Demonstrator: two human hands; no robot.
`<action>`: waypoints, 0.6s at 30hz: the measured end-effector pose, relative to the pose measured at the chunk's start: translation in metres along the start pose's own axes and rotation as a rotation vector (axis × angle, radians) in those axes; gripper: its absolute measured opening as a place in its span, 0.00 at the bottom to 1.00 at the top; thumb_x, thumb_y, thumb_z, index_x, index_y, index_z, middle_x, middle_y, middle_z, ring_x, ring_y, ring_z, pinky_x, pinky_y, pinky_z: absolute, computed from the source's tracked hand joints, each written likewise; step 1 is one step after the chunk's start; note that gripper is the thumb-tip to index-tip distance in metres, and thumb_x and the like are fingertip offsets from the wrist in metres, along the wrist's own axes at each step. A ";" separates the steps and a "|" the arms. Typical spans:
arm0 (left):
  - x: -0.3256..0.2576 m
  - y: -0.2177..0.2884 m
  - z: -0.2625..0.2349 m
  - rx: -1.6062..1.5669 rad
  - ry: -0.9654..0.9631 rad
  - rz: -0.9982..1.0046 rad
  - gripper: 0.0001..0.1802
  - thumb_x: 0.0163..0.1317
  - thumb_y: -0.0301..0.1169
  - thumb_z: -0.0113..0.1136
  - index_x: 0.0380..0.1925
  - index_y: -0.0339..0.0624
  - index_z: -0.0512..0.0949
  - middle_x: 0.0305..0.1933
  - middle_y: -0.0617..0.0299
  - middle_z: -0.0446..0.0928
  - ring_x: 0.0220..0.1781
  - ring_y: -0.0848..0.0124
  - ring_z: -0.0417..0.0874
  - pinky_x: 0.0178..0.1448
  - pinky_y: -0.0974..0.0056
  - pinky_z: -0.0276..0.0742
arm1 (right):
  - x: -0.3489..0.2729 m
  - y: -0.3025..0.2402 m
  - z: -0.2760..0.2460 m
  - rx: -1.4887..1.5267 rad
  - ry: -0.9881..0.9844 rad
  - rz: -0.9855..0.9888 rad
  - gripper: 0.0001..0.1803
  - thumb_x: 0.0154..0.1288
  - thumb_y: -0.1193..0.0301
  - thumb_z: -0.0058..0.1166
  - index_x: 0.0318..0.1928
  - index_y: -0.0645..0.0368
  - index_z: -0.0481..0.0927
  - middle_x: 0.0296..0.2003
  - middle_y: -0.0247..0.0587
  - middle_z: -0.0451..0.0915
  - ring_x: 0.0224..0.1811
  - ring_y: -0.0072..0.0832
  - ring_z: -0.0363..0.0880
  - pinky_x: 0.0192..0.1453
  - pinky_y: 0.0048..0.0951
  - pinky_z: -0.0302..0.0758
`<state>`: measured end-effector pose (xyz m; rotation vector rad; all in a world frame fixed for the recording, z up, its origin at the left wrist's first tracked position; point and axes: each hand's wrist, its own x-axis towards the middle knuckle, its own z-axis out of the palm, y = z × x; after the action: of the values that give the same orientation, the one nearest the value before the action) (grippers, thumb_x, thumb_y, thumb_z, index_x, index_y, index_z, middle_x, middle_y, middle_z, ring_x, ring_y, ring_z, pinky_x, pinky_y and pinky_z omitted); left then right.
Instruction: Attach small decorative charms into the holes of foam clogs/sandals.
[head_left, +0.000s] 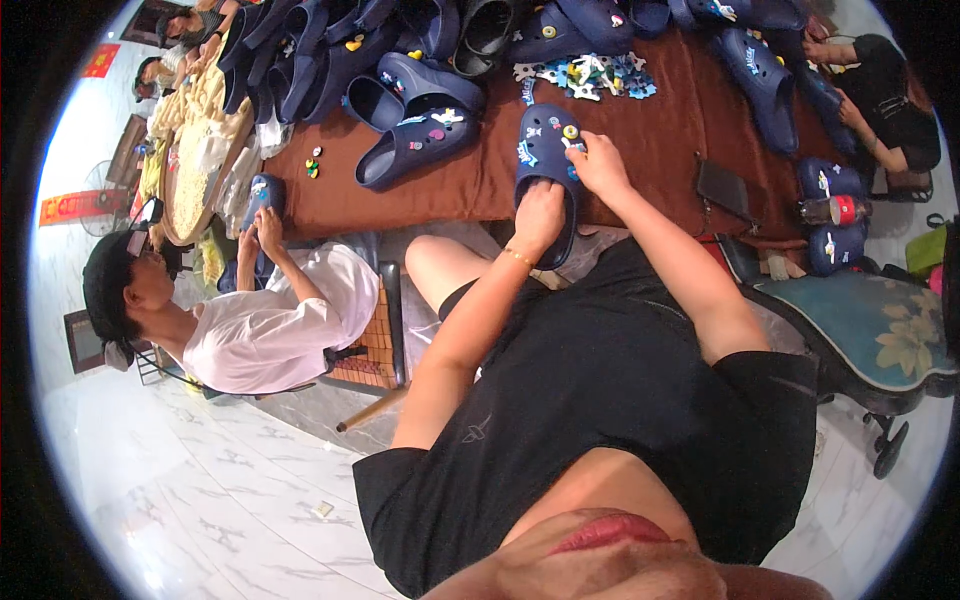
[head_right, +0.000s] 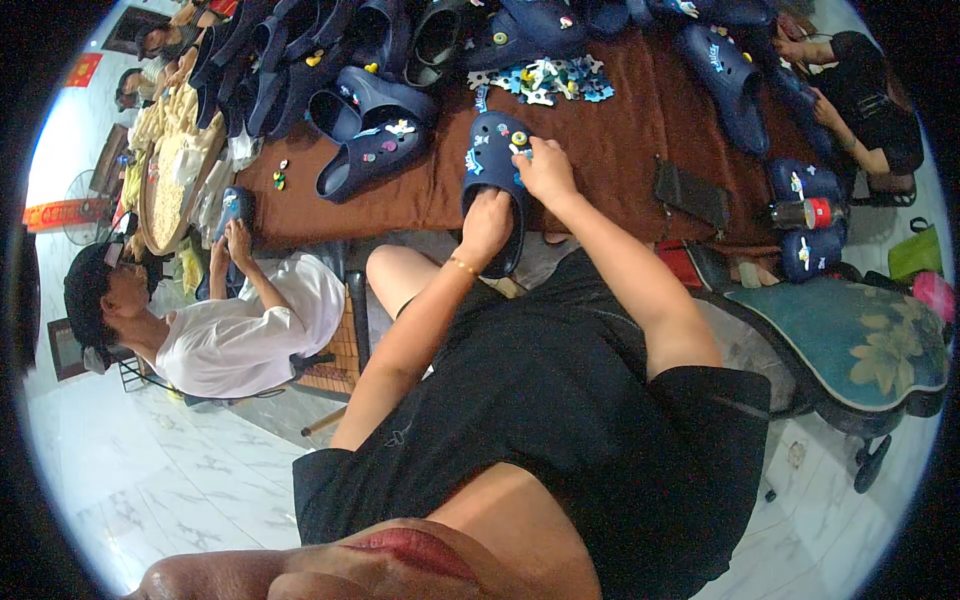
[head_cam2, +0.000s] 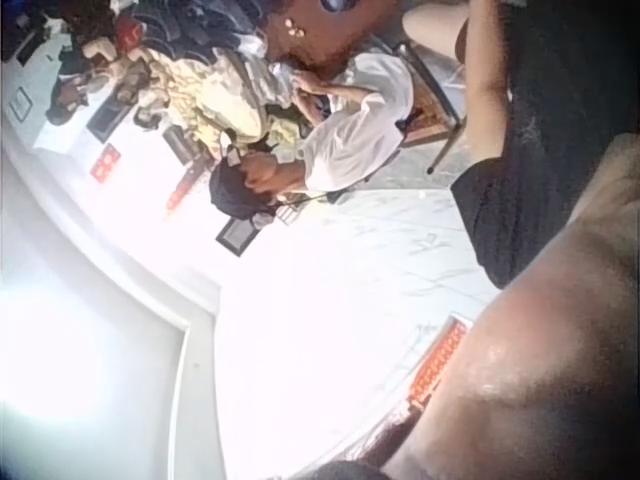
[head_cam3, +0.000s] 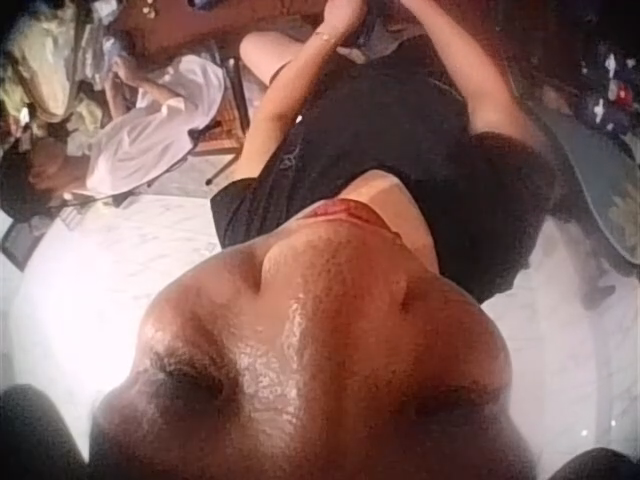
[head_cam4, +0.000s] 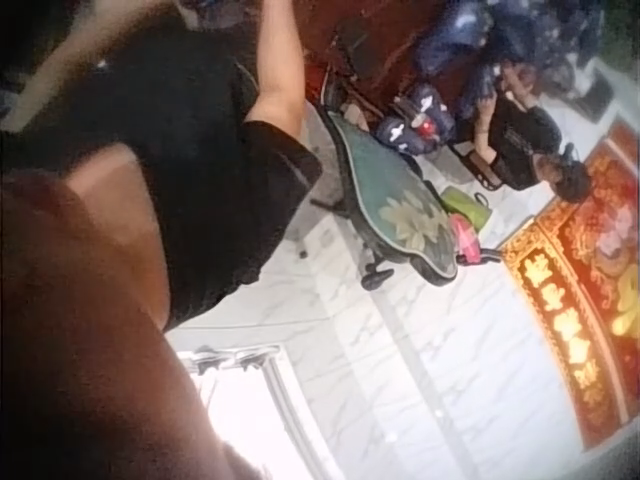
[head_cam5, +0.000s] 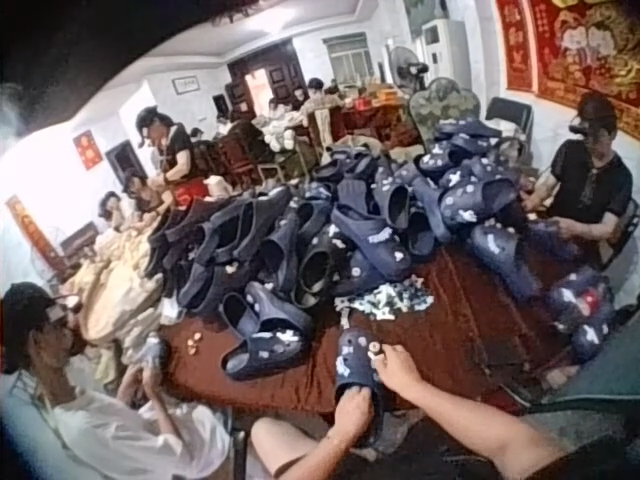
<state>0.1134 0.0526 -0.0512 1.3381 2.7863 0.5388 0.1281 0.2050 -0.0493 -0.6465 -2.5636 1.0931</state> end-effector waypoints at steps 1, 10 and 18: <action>0.004 -0.005 0.011 0.002 0.001 -0.011 0.10 0.51 0.25 0.48 0.32 0.35 0.76 0.34 0.51 0.76 0.38 0.57 0.77 0.42 0.57 0.73 | -0.003 -0.013 0.002 -0.038 -0.042 0.029 0.22 0.52 0.62 0.55 0.43 0.66 0.74 0.38 0.59 0.74 0.43 0.50 0.73 0.48 0.43 0.69; 0.017 -0.008 0.025 0.123 -0.448 -0.094 0.12 0.52 0.30 0.47 0.25 0.41 0.81 0.32 0.49 0.79 0.35 0.58 0.82 0.39 0.56 0.77 | -0.001 -0.027 0.020 0.122 0.102 0.146 0.14 0.46 0.66 0.56 0.30 0.63 0.74 0.30 0.53 0.76 0.35 0.46 0.75 0.39 0.40 0.71; 0.025 -0.004 0.018 0.138 -0.440 -0.017 0.11 0.51 0.29 0.48 0.23 0.40 0.81 0.29 0.51 0.80 0.31 0.60 0.82 0.38 0.57 0.77 | 0.025 -0.004 0.028 0.194 0.359 0.087 0.13 0.49 0.71 0.55 0.37 0.61 0.74 0.35 0.50 0.75 0.39 0.41 0.75 0.44 0.37 0.71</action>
<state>0.0974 0.0743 -0.0657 1.2666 2.5020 0.0381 0.0940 0.1979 -0.0632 -0.8258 -2.1157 1.1187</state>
